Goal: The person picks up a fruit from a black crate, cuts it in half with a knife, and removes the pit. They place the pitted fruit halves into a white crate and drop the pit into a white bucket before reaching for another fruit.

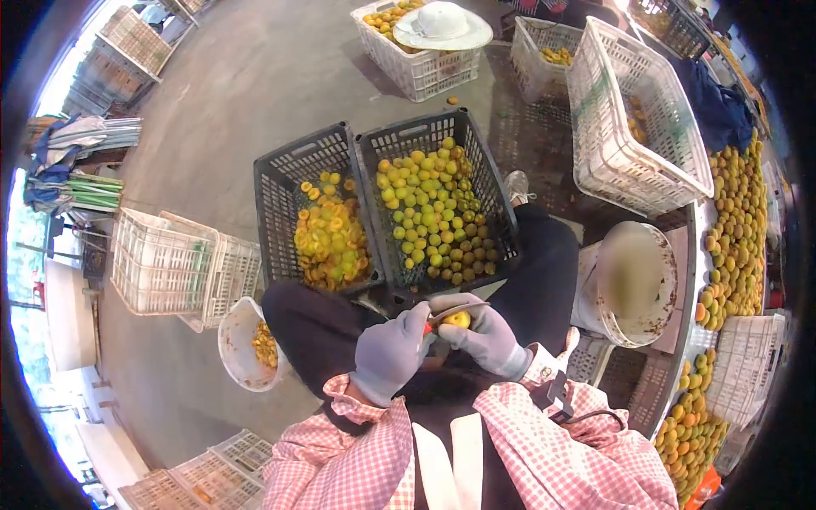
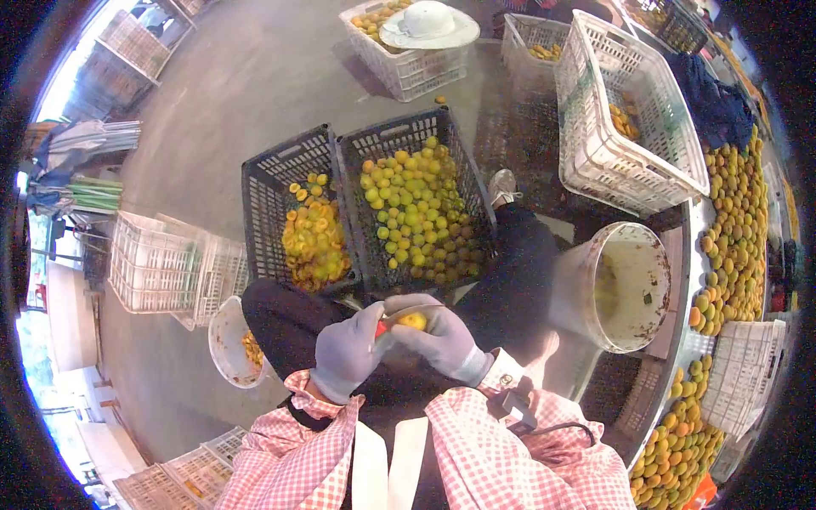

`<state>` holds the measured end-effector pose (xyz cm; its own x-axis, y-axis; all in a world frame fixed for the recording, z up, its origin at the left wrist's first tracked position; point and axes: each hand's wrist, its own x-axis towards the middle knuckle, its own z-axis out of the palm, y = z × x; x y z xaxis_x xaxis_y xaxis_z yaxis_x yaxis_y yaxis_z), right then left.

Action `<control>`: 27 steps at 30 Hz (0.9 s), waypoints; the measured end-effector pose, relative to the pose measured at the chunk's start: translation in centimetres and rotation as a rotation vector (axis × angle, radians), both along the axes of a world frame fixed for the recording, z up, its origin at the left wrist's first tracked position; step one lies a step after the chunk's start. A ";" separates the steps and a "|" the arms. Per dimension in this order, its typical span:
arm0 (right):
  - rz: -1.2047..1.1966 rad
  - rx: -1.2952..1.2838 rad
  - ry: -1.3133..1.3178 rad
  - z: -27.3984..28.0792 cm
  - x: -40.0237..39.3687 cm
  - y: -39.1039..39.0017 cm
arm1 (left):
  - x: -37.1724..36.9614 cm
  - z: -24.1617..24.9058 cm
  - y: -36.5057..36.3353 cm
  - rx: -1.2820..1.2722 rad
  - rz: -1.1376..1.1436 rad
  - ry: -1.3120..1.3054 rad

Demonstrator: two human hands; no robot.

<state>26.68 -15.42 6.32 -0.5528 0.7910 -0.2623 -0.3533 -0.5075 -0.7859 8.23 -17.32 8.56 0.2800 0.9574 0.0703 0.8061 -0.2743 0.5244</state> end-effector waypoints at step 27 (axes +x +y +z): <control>-0.033 0.794 -0.393 -0.5 0.5 -2.1 | 0.3 1.4 -3.0 -0.124 0.055 -0.188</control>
